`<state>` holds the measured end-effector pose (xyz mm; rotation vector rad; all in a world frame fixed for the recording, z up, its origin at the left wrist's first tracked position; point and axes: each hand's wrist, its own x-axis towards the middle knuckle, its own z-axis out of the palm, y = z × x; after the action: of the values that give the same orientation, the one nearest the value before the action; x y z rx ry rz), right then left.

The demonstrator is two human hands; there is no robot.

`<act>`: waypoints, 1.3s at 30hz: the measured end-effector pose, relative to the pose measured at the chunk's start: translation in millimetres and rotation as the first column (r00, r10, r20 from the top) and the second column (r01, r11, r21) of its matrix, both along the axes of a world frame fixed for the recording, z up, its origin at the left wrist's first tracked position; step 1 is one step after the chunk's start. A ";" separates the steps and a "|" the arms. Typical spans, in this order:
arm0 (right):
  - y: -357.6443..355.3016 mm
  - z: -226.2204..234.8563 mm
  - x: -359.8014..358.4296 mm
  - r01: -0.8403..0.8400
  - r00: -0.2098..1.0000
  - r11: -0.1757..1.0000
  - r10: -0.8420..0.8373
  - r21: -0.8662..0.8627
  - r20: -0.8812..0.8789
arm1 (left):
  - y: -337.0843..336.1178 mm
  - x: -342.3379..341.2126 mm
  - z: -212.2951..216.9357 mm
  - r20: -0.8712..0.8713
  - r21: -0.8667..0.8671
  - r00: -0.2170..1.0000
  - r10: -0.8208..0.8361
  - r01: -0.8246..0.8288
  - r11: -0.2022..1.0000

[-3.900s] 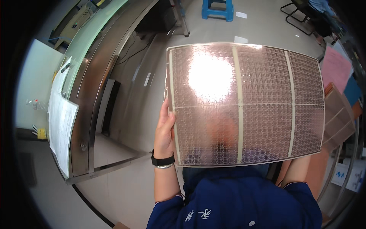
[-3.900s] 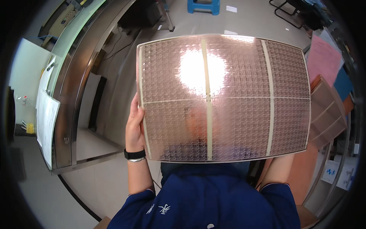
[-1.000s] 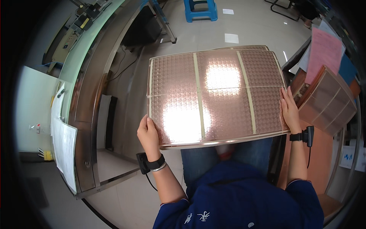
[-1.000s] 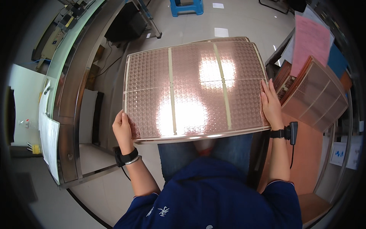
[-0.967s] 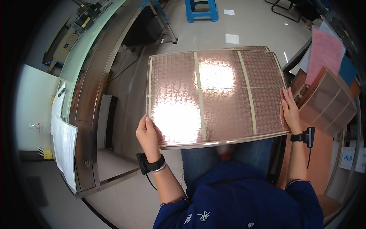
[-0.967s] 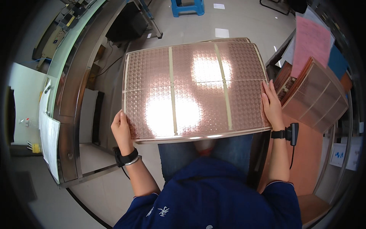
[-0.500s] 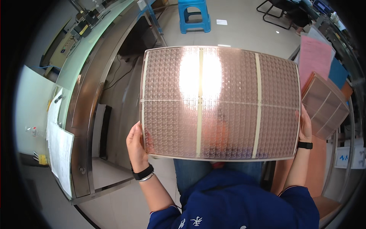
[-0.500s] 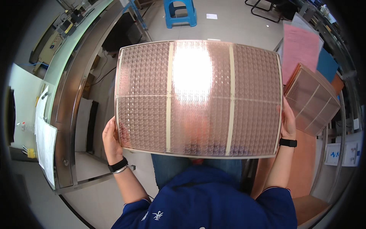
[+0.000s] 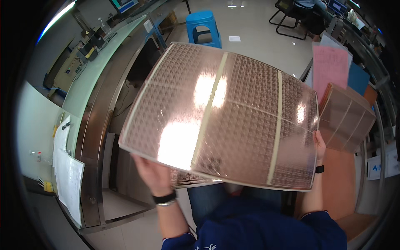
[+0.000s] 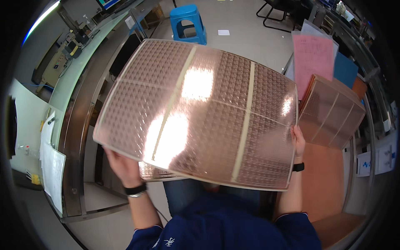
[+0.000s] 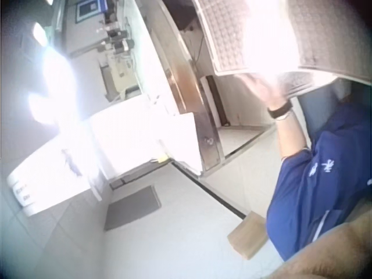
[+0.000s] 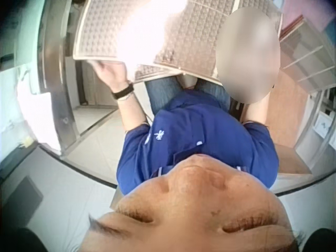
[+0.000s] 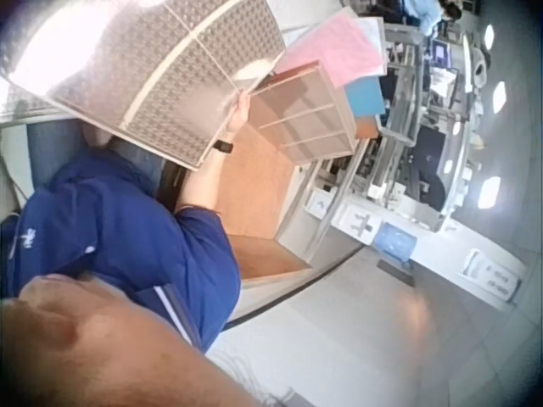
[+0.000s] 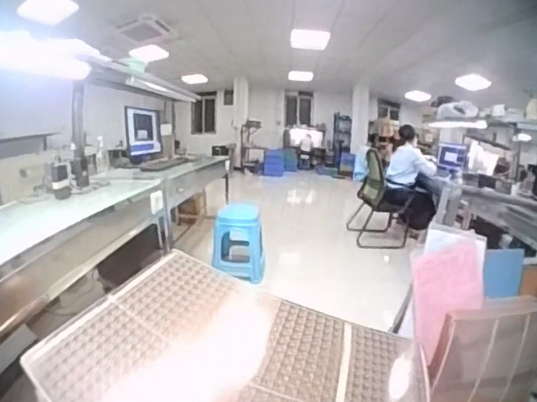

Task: Inspecting and organizing large copper-colored textured sheets at a workstation.

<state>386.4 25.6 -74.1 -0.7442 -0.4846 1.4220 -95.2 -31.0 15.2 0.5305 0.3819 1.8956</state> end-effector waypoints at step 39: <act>15.1 58.2 -126.2 -0.201 0.975 0.941 0.219 0.271 -0.038 | -8.6 57.6 -56.9 0.166 -0.105 0.967 -0.195 0.214 0.971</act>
<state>260.2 40.6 -15.9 -0.4351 -0.7030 1.5373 -37.6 -39.6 -41.7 0.3252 0.3257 1.6884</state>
